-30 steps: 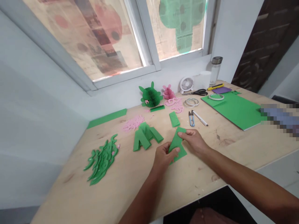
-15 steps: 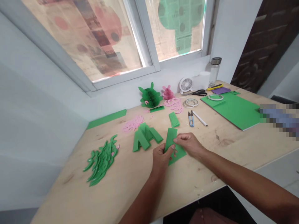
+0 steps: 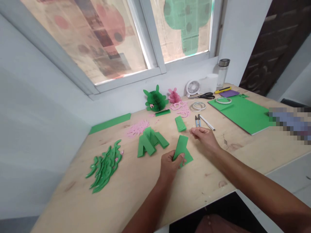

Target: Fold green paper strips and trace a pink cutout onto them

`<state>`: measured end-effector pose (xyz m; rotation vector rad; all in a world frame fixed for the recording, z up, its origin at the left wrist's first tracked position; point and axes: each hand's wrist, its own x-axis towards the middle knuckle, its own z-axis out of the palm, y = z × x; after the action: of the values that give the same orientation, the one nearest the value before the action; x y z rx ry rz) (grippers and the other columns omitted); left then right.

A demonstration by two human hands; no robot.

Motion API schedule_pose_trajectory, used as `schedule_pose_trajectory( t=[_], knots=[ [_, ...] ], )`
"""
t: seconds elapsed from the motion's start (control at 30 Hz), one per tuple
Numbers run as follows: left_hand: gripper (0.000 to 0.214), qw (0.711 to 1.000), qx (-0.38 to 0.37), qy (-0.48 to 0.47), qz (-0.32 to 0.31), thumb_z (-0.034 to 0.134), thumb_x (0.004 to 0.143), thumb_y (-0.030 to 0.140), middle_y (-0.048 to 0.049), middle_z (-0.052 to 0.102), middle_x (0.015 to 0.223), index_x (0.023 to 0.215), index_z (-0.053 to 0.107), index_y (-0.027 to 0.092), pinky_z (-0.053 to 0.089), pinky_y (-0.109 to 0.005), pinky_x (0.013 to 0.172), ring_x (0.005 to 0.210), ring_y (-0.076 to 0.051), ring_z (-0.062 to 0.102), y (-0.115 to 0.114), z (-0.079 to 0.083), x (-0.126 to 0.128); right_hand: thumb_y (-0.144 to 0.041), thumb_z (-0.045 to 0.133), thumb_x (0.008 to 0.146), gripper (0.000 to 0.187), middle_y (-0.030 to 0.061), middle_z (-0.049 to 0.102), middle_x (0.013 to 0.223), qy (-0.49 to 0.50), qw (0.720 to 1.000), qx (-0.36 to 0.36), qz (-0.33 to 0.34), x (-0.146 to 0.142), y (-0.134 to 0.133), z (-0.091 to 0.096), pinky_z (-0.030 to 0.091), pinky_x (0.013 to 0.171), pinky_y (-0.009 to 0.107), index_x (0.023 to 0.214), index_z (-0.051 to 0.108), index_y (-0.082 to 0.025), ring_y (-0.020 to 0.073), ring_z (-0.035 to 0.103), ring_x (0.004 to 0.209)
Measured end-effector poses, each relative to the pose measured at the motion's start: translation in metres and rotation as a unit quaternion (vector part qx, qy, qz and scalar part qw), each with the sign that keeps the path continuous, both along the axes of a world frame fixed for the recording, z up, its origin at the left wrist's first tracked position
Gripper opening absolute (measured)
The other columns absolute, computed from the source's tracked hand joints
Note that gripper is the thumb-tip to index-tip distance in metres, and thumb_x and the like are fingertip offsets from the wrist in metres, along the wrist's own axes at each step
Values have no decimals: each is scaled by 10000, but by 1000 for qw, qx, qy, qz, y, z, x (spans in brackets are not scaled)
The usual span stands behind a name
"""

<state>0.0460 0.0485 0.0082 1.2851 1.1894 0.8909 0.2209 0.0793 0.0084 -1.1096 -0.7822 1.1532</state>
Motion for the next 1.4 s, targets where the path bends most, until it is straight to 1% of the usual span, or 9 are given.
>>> schedule_pose_trajectory(
  t=[0.07,0.33,0.57,0.83,0.97,1.1,1.23,1.3,1.4],
  knots=[
    [271,1000,-2,-4,9,670,678,394,-7,604,517,572,633,147,371,-193,427,442,-91,478,1,-1,-1,-521,777,616,356,7,637,663,5,1000,-1,16,-2,-1,1,363,580,258,675,696,-179,104,476,590],
    [267,1000,-7,-16,2,682,656,407,-13,617,540,611,653,145,392,-205,452,469,-105,505,1,0,0,-516,755,669,370,-5,618,536,20,975,-3,220,-25,-20,2,421,476,280,640,625,-170,140,548,452],
    [291,1000,5,-11,-6,695,656,425,-16,610,536,553,662,155,398,-229,511,507,-119,512,2,3,0,-474,755,681,341,-12,616,521,7,962,22,272,-27,-21,2,480,500,289,579,618,-179,142,578,462],
    [292,999,8,3,-34,670,667,402,-17,610,529,513,653,155,378,-219,505,489,-104,492,3,0,-2,-500,756,651,373,-21,584,504,-12,970,15,244,-27,-23,3,456,472,291,533,591,-188,151,567,450],
    [266,999,-6,20,-49,665,660,379,-15,594,478,525,677,150,330,-209,429,409,-86,433,2,2,-2,-510,760,634,383,-27,569,513,-20,984,0,176,-20,-19,6,397,476,270,547,574,-187,122,502,458],
    [280,998,-18,27,-59,665,665,390,-22,596,461,524,674,149,299,-197,386,371,-74,409,1,-3,0,-481,803,582,422,-56,458,461,-40,994,1,102,-5,-11,8,307,474,243,485,515,-188,83,379,460],
    [292,997,-25,25,-64,684,638,399,-27,588,446,501,642,145,272,-183,355,349,-65,404,4,-12,0,-530,769,617,444,-41,459,485,-46,998,9,41,9,-2,8,304,523,256,482,509,-197,95,383,507],
    [283,998,-26,19,-61,693,628,407,-25,595,475,552,645,138,278,-178,345,355,-66,418,7,-13,-3,-525,772,616,436,-37,468,487,-49,998,10,37,12,0,8,299,534,264,485,519,-196,100,390,514],
    [352,998,-24,2,-52,744,581,390,-30,656,670,816,675,138,332,-175,351,421,-75,482,11,-7,-9,-512,777,621,429,-36,474,486,-48,997,11,52,9,-2,9,290,535,266,484,525,-192,101,395,512]
  ],
)
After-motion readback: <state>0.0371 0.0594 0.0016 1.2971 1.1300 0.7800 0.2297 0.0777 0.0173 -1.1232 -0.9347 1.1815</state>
